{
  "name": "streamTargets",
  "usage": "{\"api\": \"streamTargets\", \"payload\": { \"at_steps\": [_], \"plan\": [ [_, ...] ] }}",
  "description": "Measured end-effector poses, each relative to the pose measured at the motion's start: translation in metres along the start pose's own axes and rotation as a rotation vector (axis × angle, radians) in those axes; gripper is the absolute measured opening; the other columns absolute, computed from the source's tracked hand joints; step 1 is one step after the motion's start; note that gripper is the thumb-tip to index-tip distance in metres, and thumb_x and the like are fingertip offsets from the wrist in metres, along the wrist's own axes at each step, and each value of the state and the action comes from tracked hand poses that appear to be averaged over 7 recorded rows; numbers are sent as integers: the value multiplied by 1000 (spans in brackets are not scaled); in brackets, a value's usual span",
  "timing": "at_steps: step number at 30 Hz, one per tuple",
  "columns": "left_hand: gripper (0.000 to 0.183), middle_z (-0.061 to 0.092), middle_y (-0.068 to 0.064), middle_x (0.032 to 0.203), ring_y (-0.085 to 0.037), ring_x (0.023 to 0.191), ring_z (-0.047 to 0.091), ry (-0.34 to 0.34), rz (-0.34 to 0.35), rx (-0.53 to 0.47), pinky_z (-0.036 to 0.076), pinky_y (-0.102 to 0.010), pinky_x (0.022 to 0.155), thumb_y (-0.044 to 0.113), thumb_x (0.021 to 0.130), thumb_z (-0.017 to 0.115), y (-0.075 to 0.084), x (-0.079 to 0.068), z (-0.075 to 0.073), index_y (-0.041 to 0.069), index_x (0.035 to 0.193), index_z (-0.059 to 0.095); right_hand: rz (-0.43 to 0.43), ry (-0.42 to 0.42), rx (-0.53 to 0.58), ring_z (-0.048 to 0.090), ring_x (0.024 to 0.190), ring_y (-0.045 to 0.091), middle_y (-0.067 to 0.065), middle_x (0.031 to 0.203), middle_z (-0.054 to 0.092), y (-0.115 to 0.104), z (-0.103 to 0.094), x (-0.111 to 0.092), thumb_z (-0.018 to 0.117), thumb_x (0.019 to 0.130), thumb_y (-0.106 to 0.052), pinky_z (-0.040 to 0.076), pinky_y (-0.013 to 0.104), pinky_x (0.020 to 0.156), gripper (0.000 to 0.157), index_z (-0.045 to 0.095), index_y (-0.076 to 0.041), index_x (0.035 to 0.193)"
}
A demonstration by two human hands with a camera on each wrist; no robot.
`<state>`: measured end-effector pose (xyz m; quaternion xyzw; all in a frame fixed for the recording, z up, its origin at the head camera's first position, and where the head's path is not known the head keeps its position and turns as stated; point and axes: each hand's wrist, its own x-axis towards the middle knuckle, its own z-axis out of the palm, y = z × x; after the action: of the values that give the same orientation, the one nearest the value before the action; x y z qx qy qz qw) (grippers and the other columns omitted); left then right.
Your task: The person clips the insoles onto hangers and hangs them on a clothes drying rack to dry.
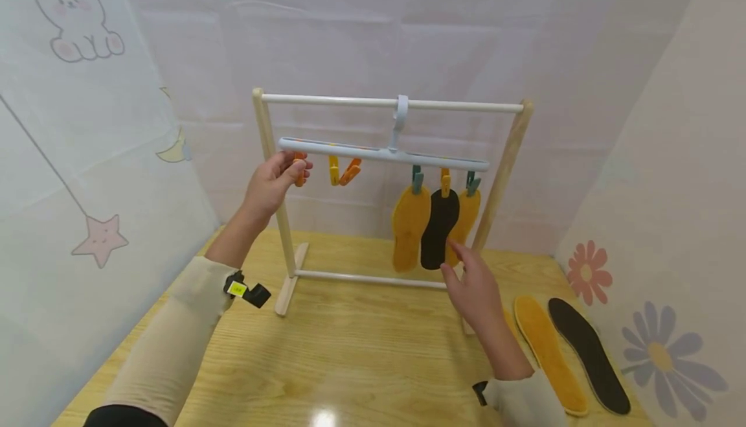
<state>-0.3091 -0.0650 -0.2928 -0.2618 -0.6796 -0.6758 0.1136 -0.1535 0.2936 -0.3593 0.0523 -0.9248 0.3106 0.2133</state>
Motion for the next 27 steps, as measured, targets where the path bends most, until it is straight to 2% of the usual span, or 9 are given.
{"api": "streamTargets", "payload": {
  "at_steps": [4,8,13,16,21,27],
  "plan": [
    [32,64,-14,108,-21,98,59,9,9,-15,49,-23,80,18,105,56,0,-1,7,-7,125,55,44,-8,-48,47,131,47,28,147,47,7,-7,-14,54,106,-26,43,62,101,54,41,2,151],
    [32,65,-11,105,-23,98,60,7,8,16,49,-25,82,23,105,57,0,-2,10,-3,124,57,53,-16,-91,47,129,49,29,147,46,17,-17,-27,55,106,-26,43,64,98,56,39,4,151],
    [38,66,-13,114,-28,105,60,14,-1,50,49,-28,86,29,105,57,-2,-3,3,-1,128,56,71,-23,-129,48,126,51,32,144,47,32,-23,-29,56,105,-23,44,63,98,57,39,9,149],
    [40,65,-15,119,-26,106,61,23,-6,41,49,-27,87,28,104,57,-3,-4,0,-2,131,54,93,-37,-149,49,124,52,34,143,46,43,-26,-30,56,105,-23,45,64,97,57,38,10,148],
    [37,66,-16,115,-22,101,60,36,-5,18,50,-25,84,26,104,58,-2,-5,2,-3,128,55,163,-93,-199,49,123,55,37,144,43,59,-34,-36,54,106,-26,45,64,96,60,35,13,148],
    [34,65,-13,108,-33,102,59,40,15,34,49,-25,80,25,104,58,-2,-8,3,-2,125,58,249,-144,-229,50,121,56,39,143,42,78,-43,-45,52,106,-32,46,66,93,64,35,13,148]
  ]
}}
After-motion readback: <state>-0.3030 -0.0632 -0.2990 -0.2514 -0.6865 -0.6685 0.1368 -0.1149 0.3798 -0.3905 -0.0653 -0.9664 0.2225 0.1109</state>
